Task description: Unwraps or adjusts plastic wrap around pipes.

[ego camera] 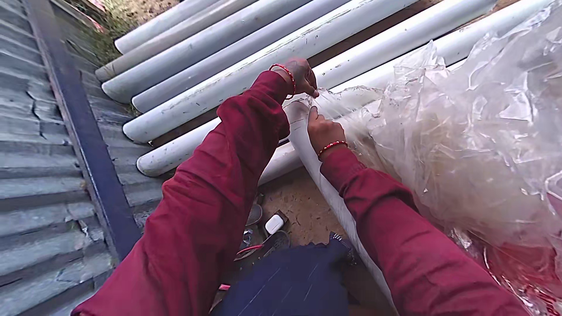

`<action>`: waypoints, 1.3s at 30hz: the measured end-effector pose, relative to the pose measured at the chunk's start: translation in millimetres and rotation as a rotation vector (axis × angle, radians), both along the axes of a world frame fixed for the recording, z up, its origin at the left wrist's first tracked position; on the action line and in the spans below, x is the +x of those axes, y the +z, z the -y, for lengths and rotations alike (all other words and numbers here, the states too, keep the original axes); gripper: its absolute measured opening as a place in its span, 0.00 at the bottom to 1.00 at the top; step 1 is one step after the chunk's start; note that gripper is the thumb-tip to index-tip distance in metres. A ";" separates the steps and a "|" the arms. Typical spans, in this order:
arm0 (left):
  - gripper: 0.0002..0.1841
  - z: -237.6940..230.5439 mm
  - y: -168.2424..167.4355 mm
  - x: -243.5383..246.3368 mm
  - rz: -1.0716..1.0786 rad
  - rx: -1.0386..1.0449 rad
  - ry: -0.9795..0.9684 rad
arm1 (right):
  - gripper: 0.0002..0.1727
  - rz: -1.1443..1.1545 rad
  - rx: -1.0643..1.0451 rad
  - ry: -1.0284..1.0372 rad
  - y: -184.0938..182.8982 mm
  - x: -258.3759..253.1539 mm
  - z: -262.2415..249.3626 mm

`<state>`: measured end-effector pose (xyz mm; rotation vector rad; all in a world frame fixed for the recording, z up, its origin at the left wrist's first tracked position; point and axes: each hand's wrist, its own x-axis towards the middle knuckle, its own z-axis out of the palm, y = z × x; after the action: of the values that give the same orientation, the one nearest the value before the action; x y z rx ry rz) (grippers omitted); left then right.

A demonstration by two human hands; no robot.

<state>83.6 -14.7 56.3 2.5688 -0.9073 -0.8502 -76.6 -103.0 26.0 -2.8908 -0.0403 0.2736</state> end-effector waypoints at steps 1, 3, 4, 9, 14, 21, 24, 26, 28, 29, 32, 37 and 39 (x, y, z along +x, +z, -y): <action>0.15 0.9 1.1 0.0 0.010 0.007 -0.013 | 0.26 -0.076 -0.021 0.000 3.2 4.0 -0.5; 0.16 0.1 2.5 -1.5 0.015 0.008 -0.001 | 0.27 -0.164 -0.055 0.008 8.3 9.0 -3.0; 0.16 -1.5 1.4 -2.5 0.015 -0.005 0.015 | 0.26 -0.198 -0.068 0.012 10.9 10.4 -5.4; 0.16 -2.3 -5.9 -11.0 0.007 -0.031 0.139 | 0.23 -0.373 -0.059 -0.036 29.2 13.9 -11.6; 0.18 0.6 -16.0 -22.6 0.012 -0.041 0.306 | 0.16 -0.488 -0.001 -0.126 36.0 4.4 11.0; 0.18 9.6 -27.4 -44.4 -0.016 -0.224 0.508 | 0.12 -0.575 0.001 -0.107 40.6 -49.4 47.4; 0.18 14.1 -31.9 -46.3 -0.022 -0.253 0.533 | 0.13 -0.530 -0.032 -0.144 38.7 -83.0 57.3; 0.19 16.7 -32.3 -49.6 -0.008 -0.226 0.561 | 0.16 -0.557 -0.073 -0.178 40.9 -100.5 61.1; 0.20 19.4 -32.0 -51.3 0.024 -0.156 0.564 | 0.19 -0.688 -0.095 -0.207 49.8 -112.3 65.4; 0.21 20.6 -33.2 -52.0 0.049 -0.125 0.559 | 0.20 -0.732 -0.099 -0.220 54.3 -119.6 68.0; 0.21 21.9 -39.4 -52.3 0.113 -0.051 0.536 | 0.22 -0.726 -0.122 -0.269 62.0 -150.9 73.7; 0.22 30.4 -45.5 -53.1 0.160 0.005 0.573 | 0.22 -0.752 -0.178 -0.374 71.3 -213.0 87.9; 0.24 35.8 -46.6 -56.1 0.172 0.025 0.594 | 0.21 -0.768 -0.197 -0.428 68.7 -244.9 98.1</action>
<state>27.5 -50.5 9.7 2.7252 -0.1341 -0.4722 -321.5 -201.1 94.8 -2.6679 0.7526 1.3136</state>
